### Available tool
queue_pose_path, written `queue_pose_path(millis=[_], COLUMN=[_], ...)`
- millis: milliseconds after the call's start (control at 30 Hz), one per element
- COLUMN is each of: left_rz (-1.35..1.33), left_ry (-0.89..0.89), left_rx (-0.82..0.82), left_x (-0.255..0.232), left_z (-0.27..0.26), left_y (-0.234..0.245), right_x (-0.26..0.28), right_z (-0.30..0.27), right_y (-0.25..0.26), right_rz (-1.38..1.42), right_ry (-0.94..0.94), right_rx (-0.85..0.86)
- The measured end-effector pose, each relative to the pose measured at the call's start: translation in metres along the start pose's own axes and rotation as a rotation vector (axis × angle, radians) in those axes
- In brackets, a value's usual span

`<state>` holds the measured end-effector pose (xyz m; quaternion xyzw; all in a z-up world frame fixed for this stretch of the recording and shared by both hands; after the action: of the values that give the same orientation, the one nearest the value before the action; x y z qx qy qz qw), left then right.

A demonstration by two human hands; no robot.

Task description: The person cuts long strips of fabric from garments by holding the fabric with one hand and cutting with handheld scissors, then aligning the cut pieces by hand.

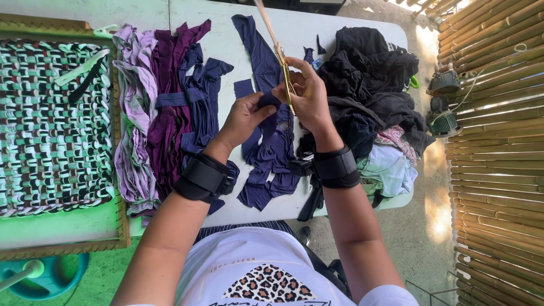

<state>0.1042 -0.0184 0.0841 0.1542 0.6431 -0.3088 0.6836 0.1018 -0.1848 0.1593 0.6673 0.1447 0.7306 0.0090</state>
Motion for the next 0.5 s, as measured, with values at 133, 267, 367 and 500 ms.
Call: queue_pose_path(millis=[133, 267, 367, 500], left_rz=[-0.042, -0.058, -0.139, -0.229], left_ry=[-0.084, -0.152, -0.165, -0.085], left_rx=[-0.074, -0.117, -0.096, -0.032], left_x=[-0.021, -0.016, -0.023, -0.033], left_z=[0.001, 0.003, 0.009, 0.009], left_y=[0.009, 0.029, 0.033, 0.026], right_x=[-0.022, -0.053, -0.08, -0.093], right_z=[-0.026, -0.069, -0.092, -0.111], right_y=[0.004, -0.004, -0.01, -0.018], right_rz=[0.241, 0.339, 0.395, 0.301], right_ry=[0.026, -0.015, -0.144, -0.189], right_rx=[0.034, 0.107, 0.144, 0.227])
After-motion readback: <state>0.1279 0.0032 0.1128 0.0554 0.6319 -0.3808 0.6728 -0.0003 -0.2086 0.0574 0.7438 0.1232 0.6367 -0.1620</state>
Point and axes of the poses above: each hand's wrist, its own z-axis towards the middle knuckle, its own y-axis out of the back of the hand, x = y × z, the point moved 4 cm from there along z, towards the middle knuckle, and after that the axes turned 9 degrees about x, right-handed, at the moved point
